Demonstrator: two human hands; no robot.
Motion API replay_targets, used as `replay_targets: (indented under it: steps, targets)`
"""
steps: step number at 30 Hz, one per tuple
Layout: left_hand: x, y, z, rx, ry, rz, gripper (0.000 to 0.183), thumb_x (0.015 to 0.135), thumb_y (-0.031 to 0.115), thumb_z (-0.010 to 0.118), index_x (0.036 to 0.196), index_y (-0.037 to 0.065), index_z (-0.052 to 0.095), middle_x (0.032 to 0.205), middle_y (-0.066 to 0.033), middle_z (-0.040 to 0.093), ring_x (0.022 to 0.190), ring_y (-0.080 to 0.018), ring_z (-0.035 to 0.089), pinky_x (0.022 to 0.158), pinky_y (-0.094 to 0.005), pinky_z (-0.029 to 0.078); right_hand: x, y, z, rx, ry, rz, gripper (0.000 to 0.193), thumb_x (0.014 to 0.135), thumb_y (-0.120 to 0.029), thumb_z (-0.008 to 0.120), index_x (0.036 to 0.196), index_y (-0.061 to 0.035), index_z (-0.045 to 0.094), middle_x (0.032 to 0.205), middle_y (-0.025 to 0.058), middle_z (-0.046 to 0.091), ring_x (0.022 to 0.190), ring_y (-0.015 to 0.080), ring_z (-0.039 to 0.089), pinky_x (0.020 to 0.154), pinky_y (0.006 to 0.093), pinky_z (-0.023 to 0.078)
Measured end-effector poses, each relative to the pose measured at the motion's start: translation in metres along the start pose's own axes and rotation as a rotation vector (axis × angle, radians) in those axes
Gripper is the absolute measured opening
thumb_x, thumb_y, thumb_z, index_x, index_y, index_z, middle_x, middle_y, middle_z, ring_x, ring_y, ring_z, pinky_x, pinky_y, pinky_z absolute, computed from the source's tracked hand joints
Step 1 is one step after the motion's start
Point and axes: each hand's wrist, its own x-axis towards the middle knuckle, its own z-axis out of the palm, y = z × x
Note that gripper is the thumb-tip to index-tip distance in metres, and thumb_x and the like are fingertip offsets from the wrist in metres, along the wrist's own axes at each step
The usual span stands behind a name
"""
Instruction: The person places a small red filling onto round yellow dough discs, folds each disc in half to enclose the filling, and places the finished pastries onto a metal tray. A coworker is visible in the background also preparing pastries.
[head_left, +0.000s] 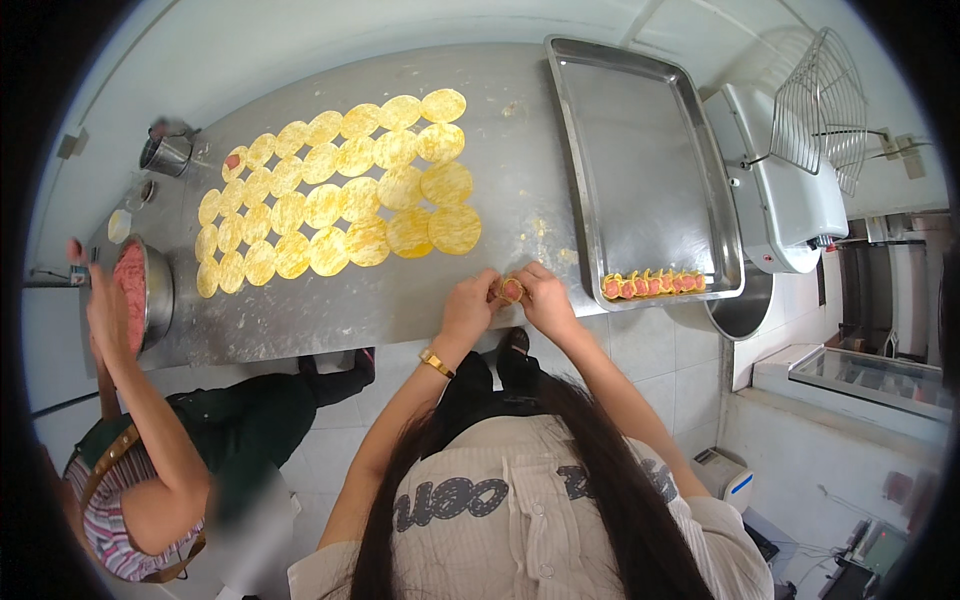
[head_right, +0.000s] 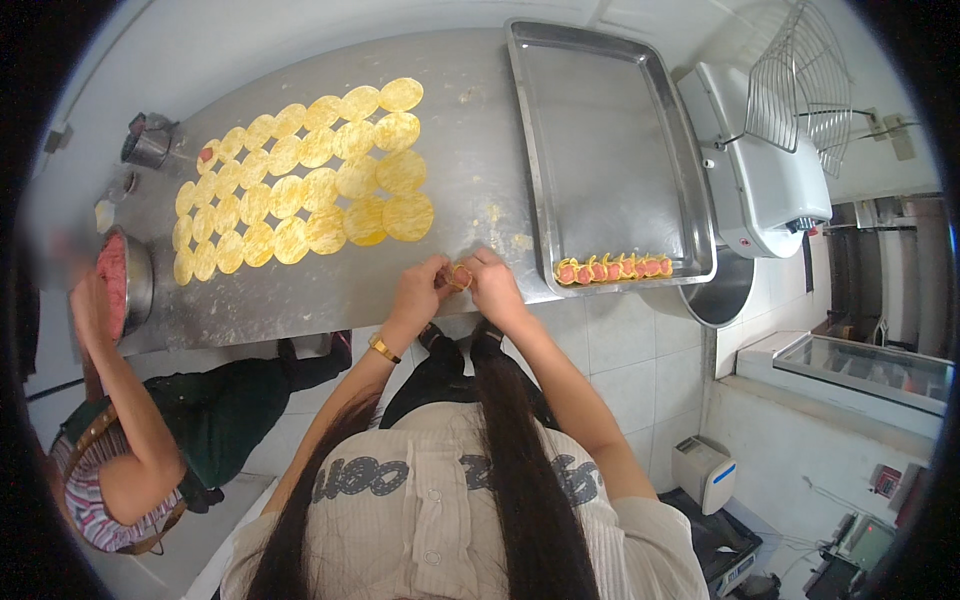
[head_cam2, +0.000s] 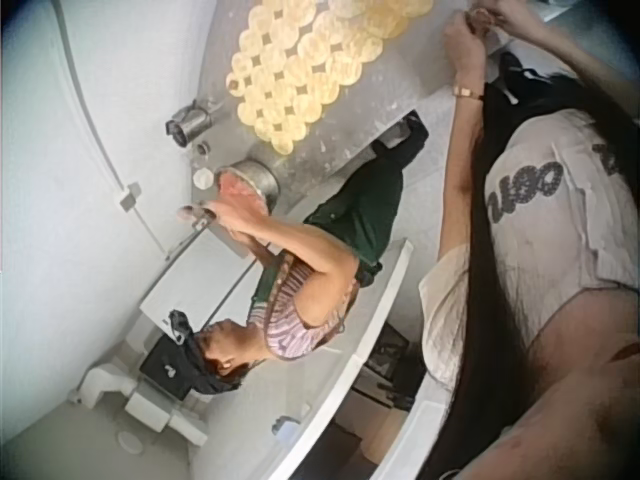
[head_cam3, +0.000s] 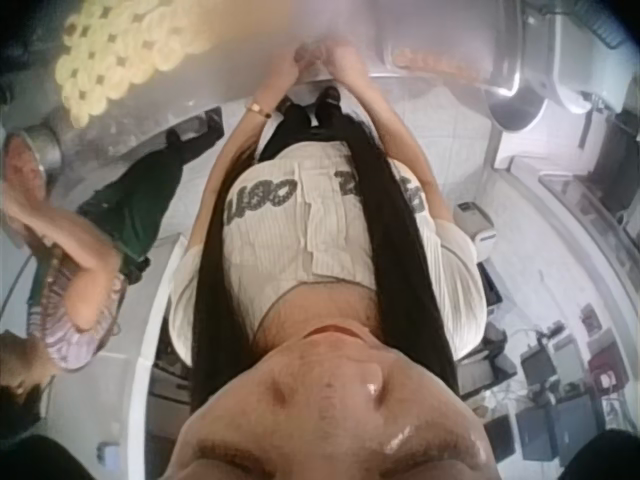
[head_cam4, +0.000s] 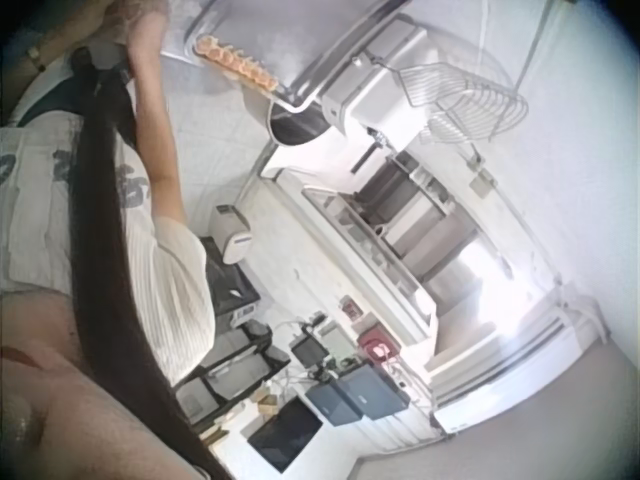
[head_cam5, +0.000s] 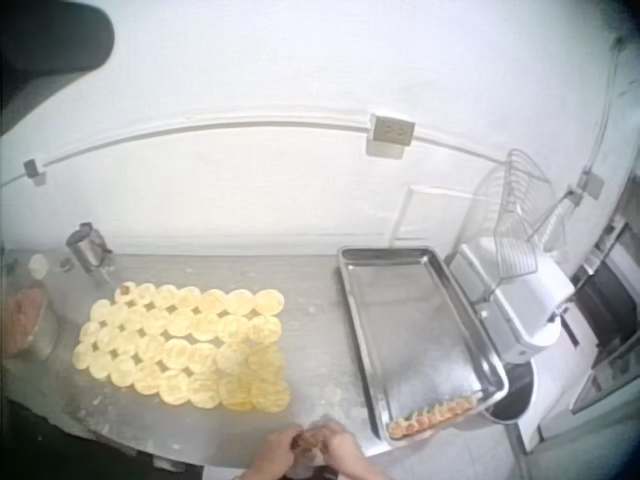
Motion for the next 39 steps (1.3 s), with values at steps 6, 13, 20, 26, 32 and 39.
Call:
replay_targets:
  steps: [6,13,20,26,32,39]
  targets:
    - [-0.003,-0.001,-0.001,0.019,0.064,0.015,0.033,0.071,0.017,0.079,0.093,0.007,0.057,0.074,-0.0104,0.062,0.069,-0.0269,0.063,0.06,-0.0384,0.048,0.003,-0.003,0.0,0.028,0.083,-0.083,0.045,0.065,0.012,0.06,0.107,-0.0038,0.064,0.101,0.015,0.06,0.089,0.0359,0.061,0.073,0.0403,0.051]
    - [-0.004,0.0,-0.004,0.013,0.031,-0.017,0.031,0.072,0.016,0.078,0.09,0.006,0.055,0.075,-0.0106,0.063,0.069,-0.0277,0.063,0.061,-0.0384,0.048,0.005,-0.009,0.0,-0.001,0.03,-0.099,0.047,0.066,0.011,0.06,0.11,-0.006,0.063,0.101,0.0149,0.06,0.091,0.0349,0.06,0.077,0.04,0.051]
    - [-0.007,-0.013,-0.006,-0.098,0.019,-0.026,0.03,0.072,0.018,0.078,0.09,0.005,0.057,0.075,-0.0129,0.062,0.07,-0.0303,0.062,0.062,-0.0387,0.048,0.006,-0.019,0.006,-0.102,0.054,-0.171,0.037,0.067,0.009,0.062,0.101,-0.0057,0.063,0.1,0.0129,0.06,0.092,0.0325,0.06,0.078,0.04,0.051]
    - [-0.019,-0.027,-0.023,-0.085,-0.018,-0.124,0.028,0.073,0.016,0.078,0.092,0.002,0.062,0.074,-0.012,0.065,0.067,-0.0247,0.062,0.062,-0.0347,0.049,-0.004,0.005,-0.036,0.041,0.11,-0.104,0.032,0.067,0.006,0.065,0.098,-0.0035,0.063,0.097,0.0141,0.062,0.092,0.0333,0.06,0.078,0.0378,0.051]
    - [-0.045,-0.028,-0.038,-0.132,0.086,-0.196,0.02,0.077,0.007,0.074,0.091,0.0,0.062,0.073,-0.0065,0.065,0.065,-0.013,0.061,0.062,-0.0267,0.049,-0.055,0.122,-0.191,-0.038,0.398,0.235,0.034,0.067,0.0,0.069,0.101,-0.0048,0.068,0.094,0.0144,0.065,0.086,0.0309,0.065,0.076,0.037,0.053]
    - [-0.041,0.029,0.013,-0.115,0.152,-0.219,0.019,0.079,0.005,0.072,0.093,-0.001,0.062,0.078,-0.0068,0.067,0.067,-0.0105,0.062,0.061,-0.0244,0.05,-0.105,0.249,-0.264,-0.228,0.176,0.444,0.03,0.063,-0.006,0.071,0.093,-0.0056,0.07,0.086,0.0144,0.065,0.081,0.0302,0.065,0.073,0.0366,0.051]
